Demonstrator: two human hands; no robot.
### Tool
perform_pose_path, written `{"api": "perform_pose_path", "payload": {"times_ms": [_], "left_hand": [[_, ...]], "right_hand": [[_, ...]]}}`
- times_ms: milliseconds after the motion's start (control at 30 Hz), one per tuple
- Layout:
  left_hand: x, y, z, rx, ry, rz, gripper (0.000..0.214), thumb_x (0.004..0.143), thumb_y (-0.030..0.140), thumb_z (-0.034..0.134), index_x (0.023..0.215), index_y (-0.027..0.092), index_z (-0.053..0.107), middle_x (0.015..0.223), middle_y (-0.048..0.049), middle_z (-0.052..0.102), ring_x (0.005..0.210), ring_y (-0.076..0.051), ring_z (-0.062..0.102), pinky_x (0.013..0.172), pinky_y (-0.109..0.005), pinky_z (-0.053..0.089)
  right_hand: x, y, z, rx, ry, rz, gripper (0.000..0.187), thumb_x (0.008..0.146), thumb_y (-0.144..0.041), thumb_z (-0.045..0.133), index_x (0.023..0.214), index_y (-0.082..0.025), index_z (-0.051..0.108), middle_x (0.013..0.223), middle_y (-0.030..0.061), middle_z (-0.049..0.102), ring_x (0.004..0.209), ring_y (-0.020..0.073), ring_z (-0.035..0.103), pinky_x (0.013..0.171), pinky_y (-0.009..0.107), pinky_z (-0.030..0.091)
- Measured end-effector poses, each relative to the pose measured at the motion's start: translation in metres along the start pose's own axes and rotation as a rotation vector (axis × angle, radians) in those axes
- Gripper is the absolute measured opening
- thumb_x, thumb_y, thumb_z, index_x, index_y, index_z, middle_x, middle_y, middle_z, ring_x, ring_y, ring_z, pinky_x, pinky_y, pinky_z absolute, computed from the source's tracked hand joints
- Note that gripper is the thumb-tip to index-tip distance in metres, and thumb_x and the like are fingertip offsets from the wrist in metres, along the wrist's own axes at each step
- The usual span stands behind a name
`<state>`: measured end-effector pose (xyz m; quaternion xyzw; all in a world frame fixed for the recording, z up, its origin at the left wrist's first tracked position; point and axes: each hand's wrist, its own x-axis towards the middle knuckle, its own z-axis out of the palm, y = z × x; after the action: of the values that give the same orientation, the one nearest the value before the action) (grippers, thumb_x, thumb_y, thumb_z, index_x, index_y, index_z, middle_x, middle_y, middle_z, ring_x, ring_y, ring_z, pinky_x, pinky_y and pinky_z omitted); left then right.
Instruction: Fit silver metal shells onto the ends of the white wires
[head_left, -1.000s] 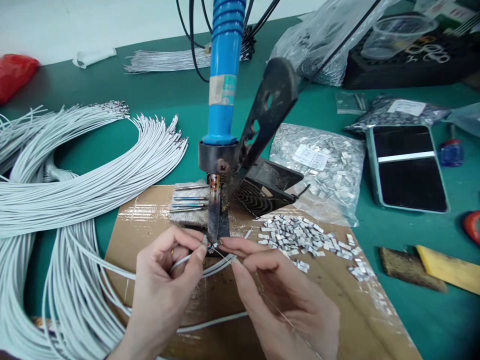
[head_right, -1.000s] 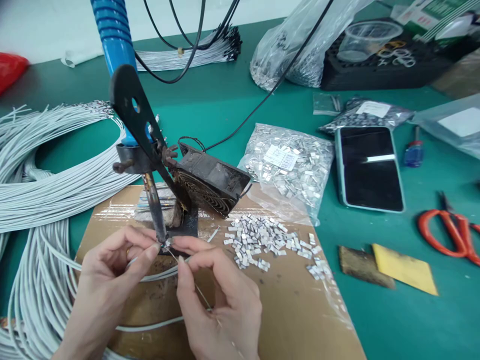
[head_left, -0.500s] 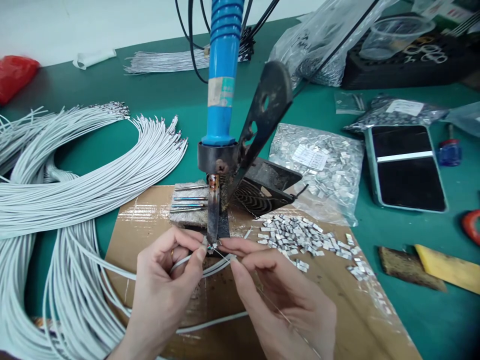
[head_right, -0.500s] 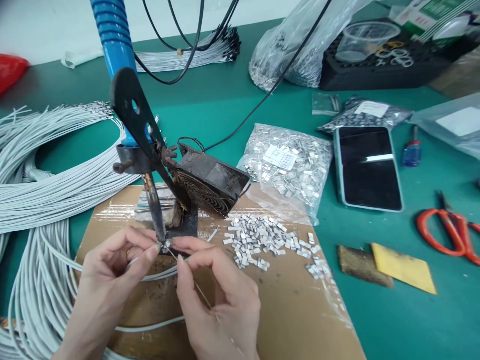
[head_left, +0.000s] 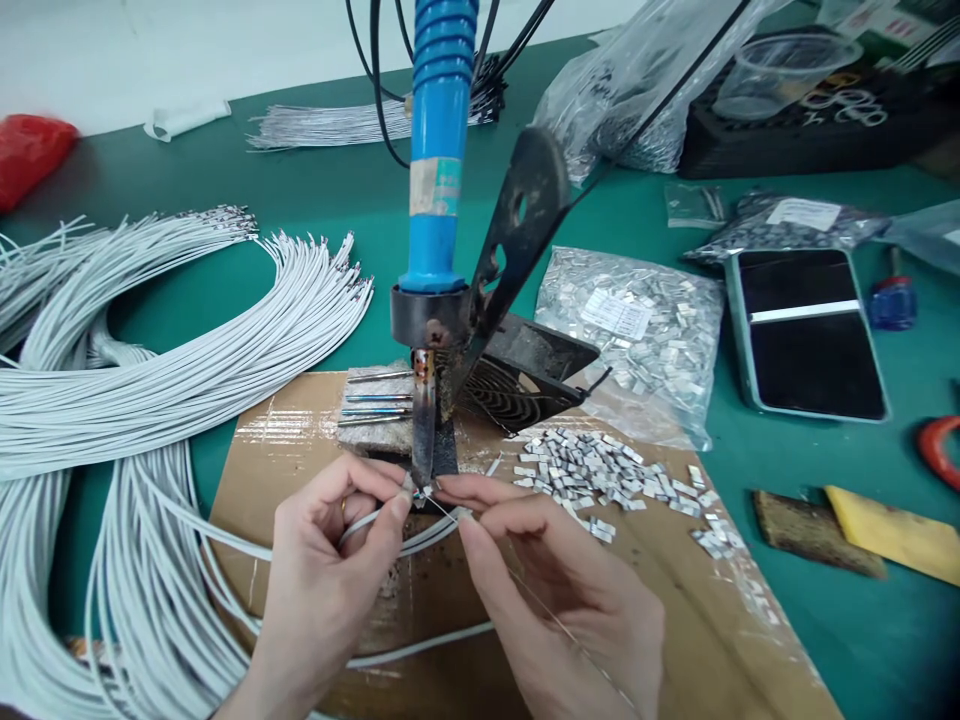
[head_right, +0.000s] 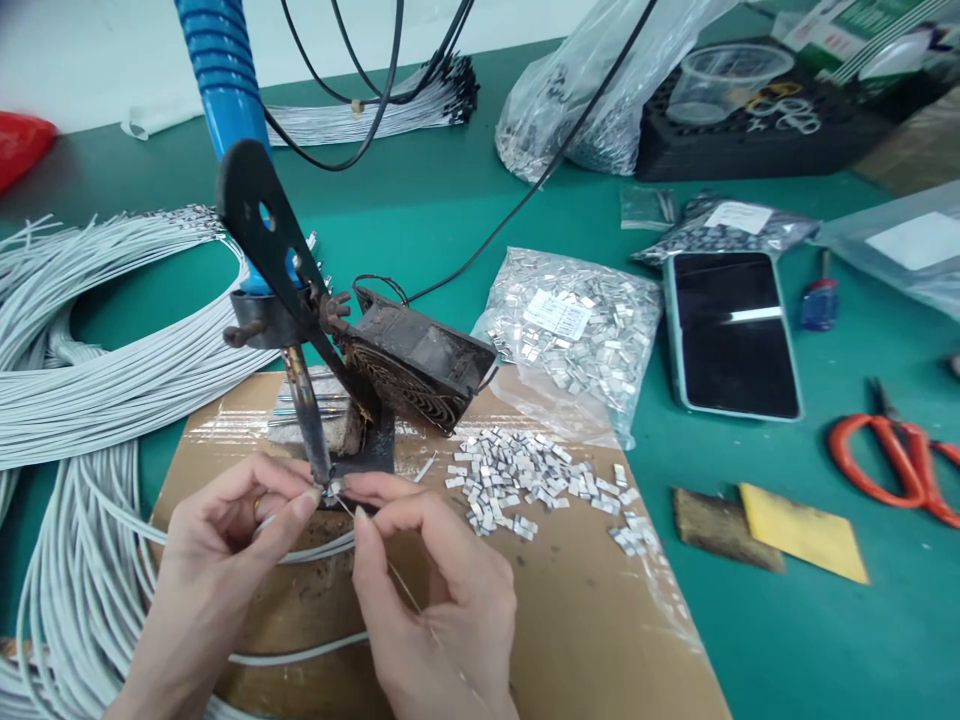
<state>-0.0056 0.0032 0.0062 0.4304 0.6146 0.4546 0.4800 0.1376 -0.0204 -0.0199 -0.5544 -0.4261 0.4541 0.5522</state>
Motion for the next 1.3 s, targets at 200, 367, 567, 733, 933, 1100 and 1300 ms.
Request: {"api": "perform_pose_path", "payload": {"times_ms": [200, 367, 567, 733, 933, 1100, 1300], "left_hand": [[0.0005, -0.0023, 0.0009, 0.005, 0.01, 0.014, 0.015, 0.081, 0.01, 0.077, 0.069, 0.017, 0.071, 0.084, -0.0005, 0.073, 0.06, -0.006, 0.064, 0.056, -0.01, 0.049], [0.0003, -0.0026, 0.0017, 0.016, 0.01, -0.002, 0.014, 0.081, 0.011, 0.078, 0.07, 0.017, 0.071, 0.085, -0.0018, 0.073, 0.067, -0.009, 0.069, 0.059, -0.012, 0.051], [-0.0015, -0.0027, 0.0019, 0.025, 0.029, 0.012, 0.015, 0.081, 0.013, 0.077, 0.069, 0.017, 0.071, 0.084, -0.0018, 0.075, 0.061, -0.009, 0.065, 0.054, -0.013, 0.049], [-0.0035, -0.0013, 0.0051, -0.009, 0.057, -0.016, 0.014, 0.079, 0.013, 0.079, 0.068, 0.017, 0.071, 0.083, -0.0011, 0.074, 0.06, -0.007, 0.063, 0.054, -0.011, 0.046], [-0.003, -0.0012, 0.006, -0.002, 0.06, -0.012, 0.014, 0.08, 0.012, 0.078, 0.069, 0.018, 0.072, 0.085, -0.0011, 0.074, 0.063, -0.007, 0.064, 0.056, -0.012, 0.047], [-0.0002, -0.0026, 0.002, 0.013, 0.04, 0.0, 0.014, 0.081, 0.012, 0.077, 0.07, 0.018, 0.071, 0.084, -0.0009, 0.074, 0.062, -0.008, 0.065, 0.054, -0.012, 0.047], [-0.0003, -0.004, 0.0017, -0.004, 0.038, -0.01, 0.016, 0.082, 0.012, 0.076, 0.069, 0.017, 0.07, 0.081, 0.0005, 0.073, 0.058, -0.005, 0.06, 0.053, -0.01, 0.044]], "right_hand": [[0.0036, 0.0041, -0.005, -0.05, -0.05, -0.077, 0.017, 0.094, -0.017, 0.069, 0.079, -0.024, 0.068, 0.105, 0.0044, 0.082, 0.1, 0.0191, 0.079, 0.082, 0.024, 0.062], [0.0011, 0.0017, -0.0027, -0.027, -0.01, -0.046, 0.017, 0.093, -0.017, 0.07, 0.078, -0.024, 0.068, 0.104, 0.0028, 0.081, 0.1, 0.0179, 0.078, 0.084, 0.023, 0.06], [-0.0007, -0.0002, 0.0013, 0.006, 0.017, -0.026, 0.017, 0.094, -0.018, 0.07, 0.077, -0.024, 0.068, 0.103, 0.0039, 0.081, 0.098, 0.0183, 0.078, 0.082, 0.024, 0.059], [-0.0007, 0.0009, 0.001, 0.021, 0.014, -0.035, 0.017, 0.093, -0.017, 0.071, 0.078, -0.024, 0.069, 0.103, 0.0021, 0.081, 0.097, 0.016, 0.077, 0.082, 0.022, 0.058], [-0.0004, 0.0011, 0.0008, 0.007, 0.013, -0.044, 0.017, 0.094, -0.018, 0.071, 0.078, -0.024, 0.069, 0.102, 0.005, 0.081, 0.099, 0.0186, 0.077, 0.082, 0.025, 0.06], [0.0012, 0.0023, -0.0006, -0.009, 0.006, -0.075, 0.017, 0.093, -0.017, 0.072, 0.077, -0.023, 0.07, 0.1, 0.0062, 0.082, 0.096, 0.0202, 0.078, 0.08, 0.026, 0.061], [0.0008, 0.0026, 0.0007, 0.003, 0.031, -0.039, 0.017, 0.092, -0.018, 0.072, 0.076, -0.023, 0.07, 0.1, 0.0058, 0.082, 0.092, 0.0193, 0.078, 0.079, 0.026, 0.061]]}}
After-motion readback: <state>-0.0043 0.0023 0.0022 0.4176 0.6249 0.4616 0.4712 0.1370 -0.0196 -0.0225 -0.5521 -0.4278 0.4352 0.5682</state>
